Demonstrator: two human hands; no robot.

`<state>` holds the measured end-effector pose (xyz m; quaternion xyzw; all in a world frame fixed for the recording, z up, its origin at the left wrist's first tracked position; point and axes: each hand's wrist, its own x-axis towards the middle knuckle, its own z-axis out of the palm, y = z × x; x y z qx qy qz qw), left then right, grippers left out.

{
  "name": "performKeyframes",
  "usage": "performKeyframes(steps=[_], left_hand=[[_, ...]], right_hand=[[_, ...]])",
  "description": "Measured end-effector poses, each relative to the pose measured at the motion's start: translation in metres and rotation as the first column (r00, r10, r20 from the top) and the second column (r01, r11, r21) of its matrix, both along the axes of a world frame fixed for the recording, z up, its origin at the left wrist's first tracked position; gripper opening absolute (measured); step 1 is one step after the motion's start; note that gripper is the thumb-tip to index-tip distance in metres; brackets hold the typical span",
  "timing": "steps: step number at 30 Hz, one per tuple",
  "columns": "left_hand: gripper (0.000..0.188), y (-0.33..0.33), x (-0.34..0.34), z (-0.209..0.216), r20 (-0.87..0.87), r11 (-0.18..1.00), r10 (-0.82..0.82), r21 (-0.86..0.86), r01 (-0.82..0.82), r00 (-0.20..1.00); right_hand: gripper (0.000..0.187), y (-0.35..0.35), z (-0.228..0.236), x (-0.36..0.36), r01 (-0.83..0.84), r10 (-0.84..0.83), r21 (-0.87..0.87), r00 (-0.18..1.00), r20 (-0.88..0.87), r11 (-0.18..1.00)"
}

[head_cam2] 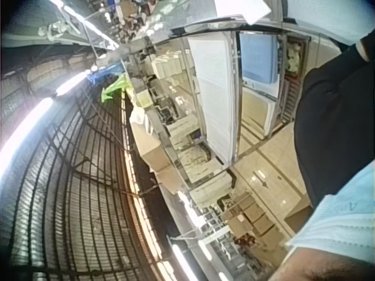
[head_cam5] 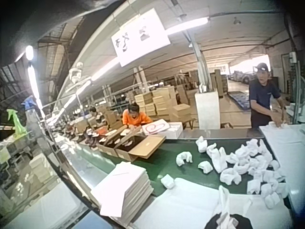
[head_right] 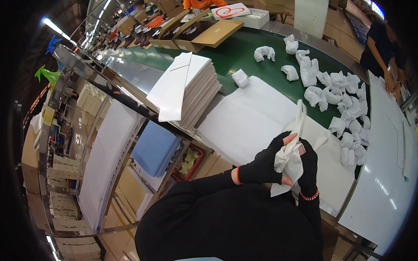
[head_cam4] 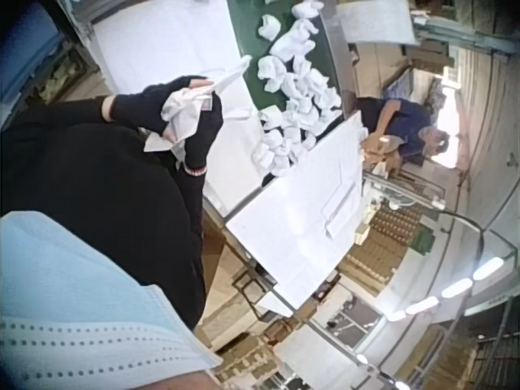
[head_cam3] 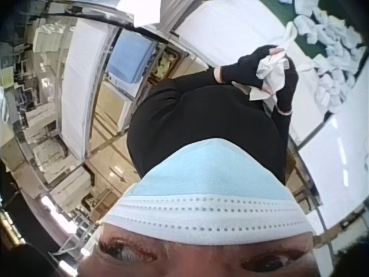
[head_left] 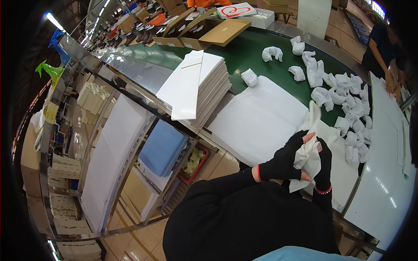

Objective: The person stands at a green workbench in a warehouse and repeatedly wraps small white items in white paper. They pick up a crumpled item, place it on a sheet of paper, fold the paper around it, and place the wrapped bundle on a growing pile to the right.

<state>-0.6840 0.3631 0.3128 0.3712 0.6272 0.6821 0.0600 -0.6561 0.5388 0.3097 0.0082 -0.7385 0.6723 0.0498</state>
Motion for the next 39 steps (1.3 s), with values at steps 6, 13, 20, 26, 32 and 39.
performKeyframes(steps=[6, 13, 20, 26, 32, 39], left_hand=[[0.074, -0.008, -0.008, -0.018, 0.395, 0.967, -0.088, 0.255, -0.017, 0.914], [0.049, -0.023, -0.037, -0.012, 0.796, 0.897, -0.280, 0.416, -0.150, 0.537], [0.057, 0.003, -0.016, -0.073, 0.445, 0.967, 0.017, 0.222, -0.129, 0.895], [0.061, -0.008, 0.001, -0.050, 0.692, 0.813, -0.523, 0.581, 0.047, 0.498], [0.079, -0.023, -0.004, -0.034, 0.476, 0.970, -0.199, 0.221, 0.103, 0.857], [0.091, -0.054, -0.073, -0.085, -0.009, 0.822, 0.529, -0.241, -0.515, 0.848]], right_hand=[[0.082, -0.009, 0.013, 0.020, 0.043, 0.009, 0.173, 0.957, -0.292, 0.984], [0.093, 0.023, -0.012, 0.034, 0.107, 0.027, 0.571, 0.975, -0.221, 0.814], [0.051, 0.043, -0.073, 0.043, 0.063, -0.045, 0.131, 0.989, -0.142, 0.989], [0.050, 0.015, -0.049, 0.034, -0.030, 0.065, 0.343, 0.994, -0.092, 0.939], [0.055, 0.021, -0.078, 0.033, -0.036, 0.066, 0.410, 0.996, -0.061, 0.911], [0.064, 0.030, -0.063, 0.017, 0.116, -0.060, 0.659, 0.992, -0.107, 0.743]])
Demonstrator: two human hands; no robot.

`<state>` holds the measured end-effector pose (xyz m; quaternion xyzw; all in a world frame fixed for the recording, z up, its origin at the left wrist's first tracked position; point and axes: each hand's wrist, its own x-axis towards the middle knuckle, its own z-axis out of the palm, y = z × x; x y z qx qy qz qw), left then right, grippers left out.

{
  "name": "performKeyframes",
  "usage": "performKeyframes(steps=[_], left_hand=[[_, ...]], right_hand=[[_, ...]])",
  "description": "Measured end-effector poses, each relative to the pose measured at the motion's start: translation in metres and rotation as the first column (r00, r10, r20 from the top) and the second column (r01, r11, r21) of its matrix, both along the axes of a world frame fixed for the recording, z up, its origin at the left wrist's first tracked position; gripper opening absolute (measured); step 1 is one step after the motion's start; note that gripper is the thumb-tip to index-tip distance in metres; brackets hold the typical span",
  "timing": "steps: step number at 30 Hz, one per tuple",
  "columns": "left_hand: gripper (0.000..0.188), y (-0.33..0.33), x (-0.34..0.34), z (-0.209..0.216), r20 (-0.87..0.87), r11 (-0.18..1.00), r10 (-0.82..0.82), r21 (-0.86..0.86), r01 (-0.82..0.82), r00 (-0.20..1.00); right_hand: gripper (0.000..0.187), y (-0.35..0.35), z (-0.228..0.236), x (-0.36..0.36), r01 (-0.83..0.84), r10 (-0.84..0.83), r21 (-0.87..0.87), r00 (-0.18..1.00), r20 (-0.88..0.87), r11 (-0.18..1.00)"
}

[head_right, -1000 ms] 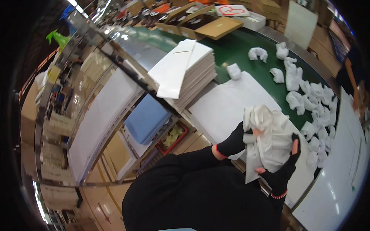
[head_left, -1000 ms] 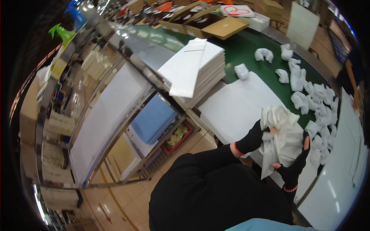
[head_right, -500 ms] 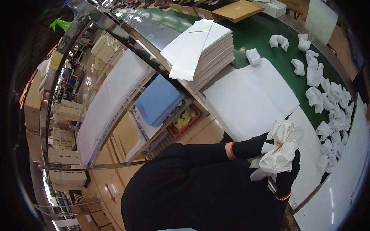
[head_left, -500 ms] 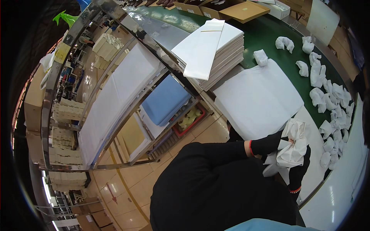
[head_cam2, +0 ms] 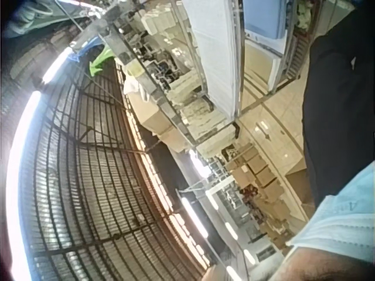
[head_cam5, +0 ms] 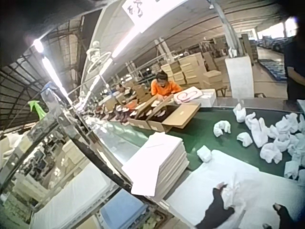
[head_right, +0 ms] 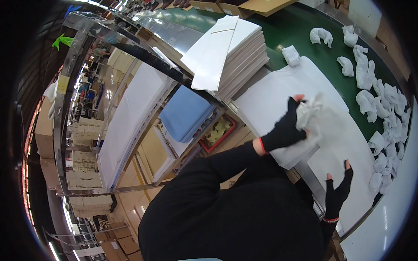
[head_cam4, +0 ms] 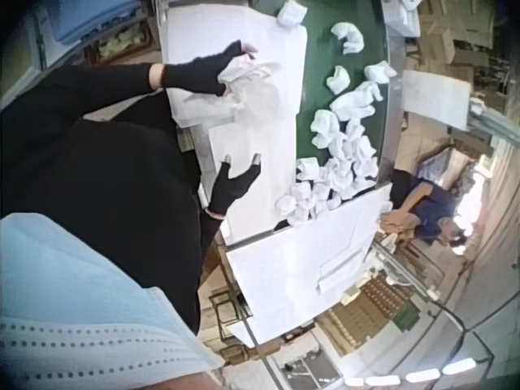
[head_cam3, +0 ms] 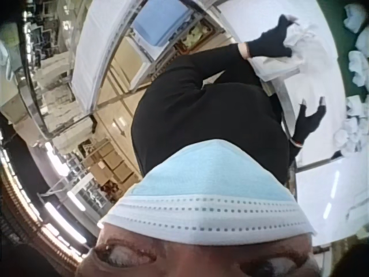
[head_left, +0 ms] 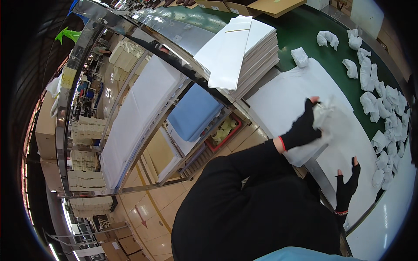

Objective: The person stands at a green workbench in a warehouse and repeatedly wraps small white items in white paper. They pick up a crumpled item, place it on a sheet of paper, fold the paper around it, and place the wrapped bundle on a growing pile to the right.

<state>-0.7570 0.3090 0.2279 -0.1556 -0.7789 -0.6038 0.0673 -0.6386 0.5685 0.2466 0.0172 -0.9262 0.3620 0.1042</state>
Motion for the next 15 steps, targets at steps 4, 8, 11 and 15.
performKeyframes(steps=[4, 8, 11, 15], left_hand=[[0.080, -0.030, -0.013, -0.048, 0.041, 0.954, 0.128, -0.277, -0.111, 0.991], [0.080, -0.036, -0.011, -0.105, -0.210, 0.796, 0.067, -0.578, -0.179, 0.975], [0.083, -0.037, -0.006, -0.111, -0.186, 0.831, 0.125, -0.517, -0.205, 0.975], [0.081, -0.038, -0.004, -0.115, -0.182, 0.835, 0.133, -0.509, -0.209, 0.974]], right_hand=[[0.067, 0.067, -0.069, 0.006, 0.208, -0.203, 0.151, 0.978, -0.049, 0.966], [0.074, 0.132, -0.164, 0.040, 0.311, -0.420, 0.552, 0.904, 0.080, 0.774], [0.074, 0.129, -0.181, 0.047, 0.310, -0.408, 0.649, 0.913, 0.000, 0.695], [0.072, 0.125, -0.185, 0.049, 0.345, -0.393, 0.621, 0.917, -0.064, 0.704]])
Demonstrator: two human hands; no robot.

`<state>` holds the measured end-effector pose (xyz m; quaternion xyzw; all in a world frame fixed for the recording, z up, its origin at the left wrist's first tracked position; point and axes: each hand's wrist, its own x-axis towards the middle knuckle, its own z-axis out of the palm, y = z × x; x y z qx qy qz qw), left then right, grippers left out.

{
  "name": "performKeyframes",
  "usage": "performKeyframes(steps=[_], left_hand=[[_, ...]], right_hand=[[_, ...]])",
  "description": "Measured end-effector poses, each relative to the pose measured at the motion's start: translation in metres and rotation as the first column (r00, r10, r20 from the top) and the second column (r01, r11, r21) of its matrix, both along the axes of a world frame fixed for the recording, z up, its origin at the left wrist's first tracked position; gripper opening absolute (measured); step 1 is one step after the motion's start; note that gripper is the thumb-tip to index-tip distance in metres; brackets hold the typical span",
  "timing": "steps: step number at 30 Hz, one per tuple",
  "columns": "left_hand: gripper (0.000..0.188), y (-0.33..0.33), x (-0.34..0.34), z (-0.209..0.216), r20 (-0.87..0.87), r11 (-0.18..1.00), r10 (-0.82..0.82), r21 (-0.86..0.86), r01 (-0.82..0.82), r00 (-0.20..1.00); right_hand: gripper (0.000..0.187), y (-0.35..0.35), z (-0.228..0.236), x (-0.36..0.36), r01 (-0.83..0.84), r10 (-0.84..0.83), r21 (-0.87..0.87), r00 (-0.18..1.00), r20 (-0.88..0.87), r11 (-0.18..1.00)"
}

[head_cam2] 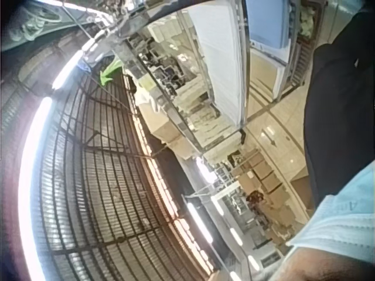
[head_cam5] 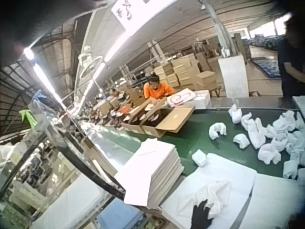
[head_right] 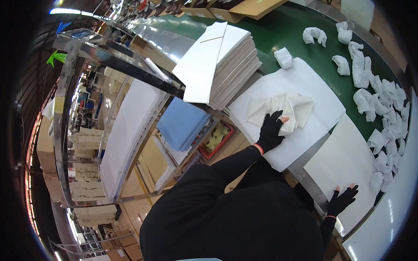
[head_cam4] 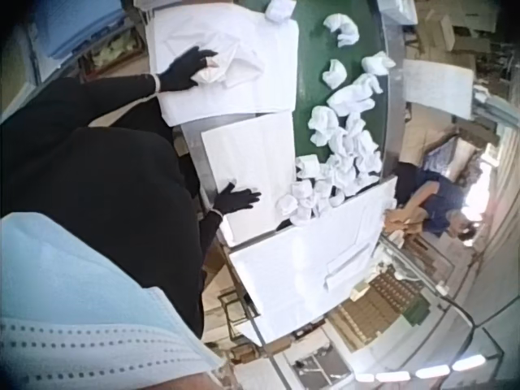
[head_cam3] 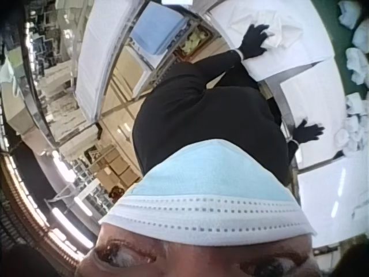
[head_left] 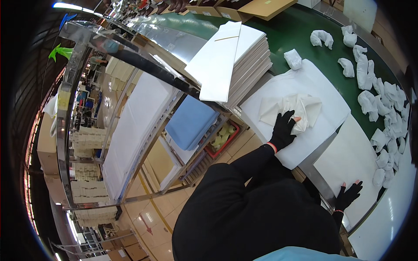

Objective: The person stands at a green workbench in a warehouse and repeatedly wraps small white items in white paper. They pick up a crumpled item, place it on a sheet of paper, fold the paper around it, and place the wrapped bundle on a growing pile to the right.

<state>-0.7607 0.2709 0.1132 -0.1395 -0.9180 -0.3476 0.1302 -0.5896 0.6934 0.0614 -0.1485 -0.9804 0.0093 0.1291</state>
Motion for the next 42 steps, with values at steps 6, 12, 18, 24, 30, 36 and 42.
performKeyframes(steps=[6, 12, 18, 24, 30, 36, 42], left_hand=[[0.081, -0.001, -0.002, 0.002, -0.005, 0.999, -0.026, 0.023, 0.026, 1.000], [0.073, 0.004, -0.001, 0.005, -0.044, 0.999, 0.015, 0.043, -0.013, 0.999], [0.070, 0.006, -0.004, -0.006, -0.136, 0.999, 0.016, 0.044, -0.010, 0.991], [0.078, 0.003, -0.003, -0.011, -0.073, 0.999, 0.002, 0.051, 0.001, 0.997], [0.071, 0.006, -0.001, 0.001, -0.129, 1.000, 0.010, 0.031, -0.006, 0.992], [0.069, 0.006, 0.001, 0.005, -0.152, 1.000, 0.014, 0.021, -0.011, 0.988], [0.072, 0.004, 0.001, 0.005, -0.138, 0.999, 0.019, 0.030, -0.015, 0.990]], right_hand=[[0.072, -0.004, 0.003, -0.001, 0.007, -0.007, -0.009, 1.000, -0.024, 1.000], [0.073, 0.000, -0.004, 0.002, 0.016, -0.016, 0.006, 0.999, -0.029, 1.000], [0.078, -0.002, 0.000, 0.003, 0.008, -0.009, -0.027, 0.998, -0.067, 1.000], [0.079, -0.008, 0.009, 0.001, 0.057, -0.057, -0.010, 0.998, -0.006, 0.998], [0.079, -0.009, 0.010, 0.002, 0.082, -0.083, 0.013, 0.996, 0.025, 0.997], [0.079, -0.008, 0.008, 0.002, 0.072, -0.072, -0.009, 0.997, -0.020, 0.997], [0.078, -0.012, 0.010, 0.002, 0.076, -0.078, -0.047, 0.995, -0.054, 0.996]])
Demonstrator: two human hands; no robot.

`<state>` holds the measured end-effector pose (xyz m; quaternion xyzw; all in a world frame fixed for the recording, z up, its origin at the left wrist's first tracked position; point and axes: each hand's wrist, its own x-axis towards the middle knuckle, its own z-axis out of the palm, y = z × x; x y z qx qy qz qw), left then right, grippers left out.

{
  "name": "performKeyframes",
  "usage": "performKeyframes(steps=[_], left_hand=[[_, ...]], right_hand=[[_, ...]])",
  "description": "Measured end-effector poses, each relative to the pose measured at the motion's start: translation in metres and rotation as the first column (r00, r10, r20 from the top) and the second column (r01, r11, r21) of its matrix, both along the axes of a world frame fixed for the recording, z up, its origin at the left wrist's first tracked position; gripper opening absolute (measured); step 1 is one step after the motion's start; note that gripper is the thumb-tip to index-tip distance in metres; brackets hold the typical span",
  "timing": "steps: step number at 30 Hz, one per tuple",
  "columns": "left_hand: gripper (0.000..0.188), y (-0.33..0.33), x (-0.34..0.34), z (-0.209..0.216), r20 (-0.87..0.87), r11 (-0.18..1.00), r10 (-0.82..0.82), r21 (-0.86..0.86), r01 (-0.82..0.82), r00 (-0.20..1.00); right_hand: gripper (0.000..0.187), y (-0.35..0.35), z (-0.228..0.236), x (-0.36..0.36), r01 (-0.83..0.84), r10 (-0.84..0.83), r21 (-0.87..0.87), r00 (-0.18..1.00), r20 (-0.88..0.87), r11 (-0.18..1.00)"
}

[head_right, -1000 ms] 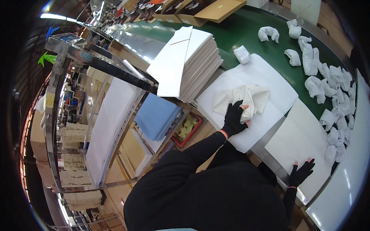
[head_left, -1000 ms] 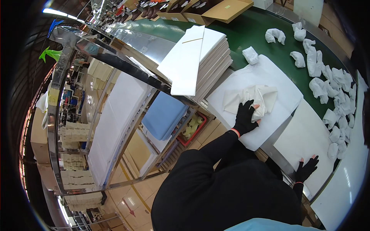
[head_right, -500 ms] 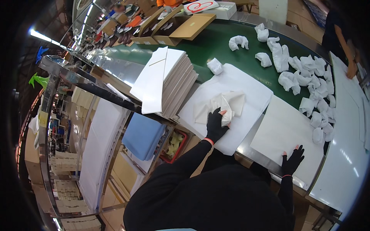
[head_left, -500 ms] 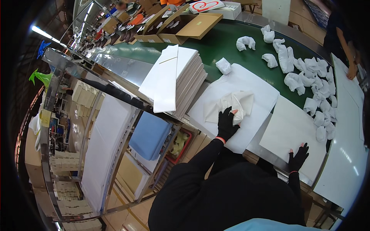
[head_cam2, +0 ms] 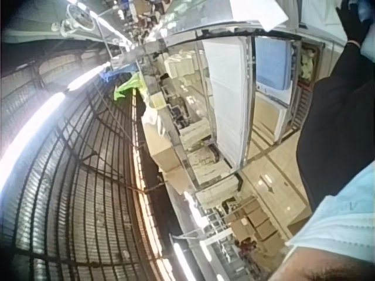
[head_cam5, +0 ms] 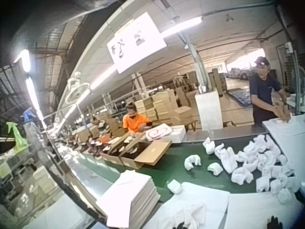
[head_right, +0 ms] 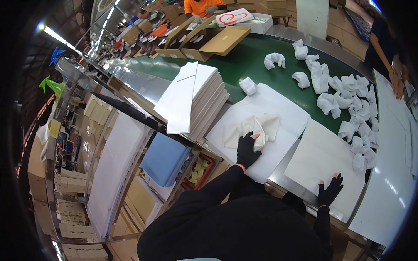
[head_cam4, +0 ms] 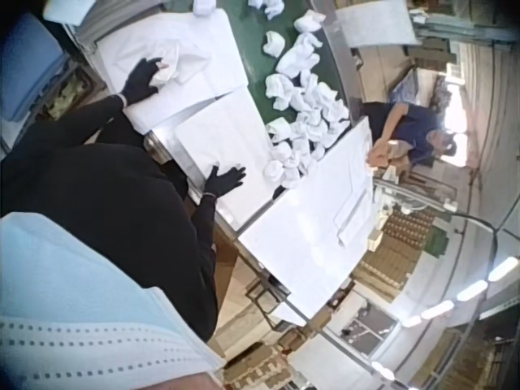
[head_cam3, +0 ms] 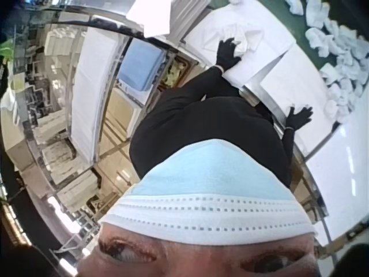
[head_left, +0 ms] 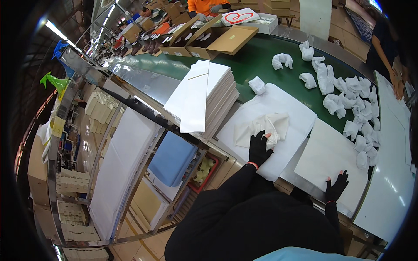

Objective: The person stands at a green workbench in a warehouse and repeatedly wraps small white items in white paper. They pick up a crumpled item, place it on a sheet of paper, fold the paper around it, and place the wrapped bundle on a growing pile to the right.

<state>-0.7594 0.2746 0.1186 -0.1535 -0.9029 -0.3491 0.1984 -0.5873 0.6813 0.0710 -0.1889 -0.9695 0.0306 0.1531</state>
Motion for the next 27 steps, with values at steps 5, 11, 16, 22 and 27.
performKeyframes(steps=[5, 11, 16, 22, 27], left_hand=[[0.074, 0.000, 0.000, 0.000, 0.090, 1.000, -0.013, -0.001, 0.013, 0.996], [0.077, -0.003, -0.001, -0.005, 0.135, 1.000, -0.008, -0.010, 0.010, 0.991], [0.077, -0.004, 0.000, 0.000, 0.178, 1.000, 0.007, -0.019, -0.003, 0.984], [0.072, 0.004, -0.004, -0.002, 0.057, 1.000, 0.001, -0.026, 0.001, 0.998], [0.073, -0.004, -0.004, -0.022, -0.005, 0.999, 0.012, -0.036, -0.012, 1.000]], right_hand=[[0.077, 0.001, -0.003, 0.001, -0.011, 0.011, -0.009, 0.999, -0.049, 1.000], [0.076, 0.000, -0.001, 0.000, -0.024, 0.023, -0.012, 0.999, -0.043, 1.000], [0.075, 0.000, -0.002, 0.001, -0.045, 0.044, -0.005, 0.998, -0.050, 0.999], [0.076, 0.008, -0.010, 0.006, -0.033, 0.033, -0.003, 0.998, -0.062, 0.999], [0.079, -0.006, 0.008, -0.005, -0.051, 0.049, -0.030, 0.998, -0.041, 0.998]])
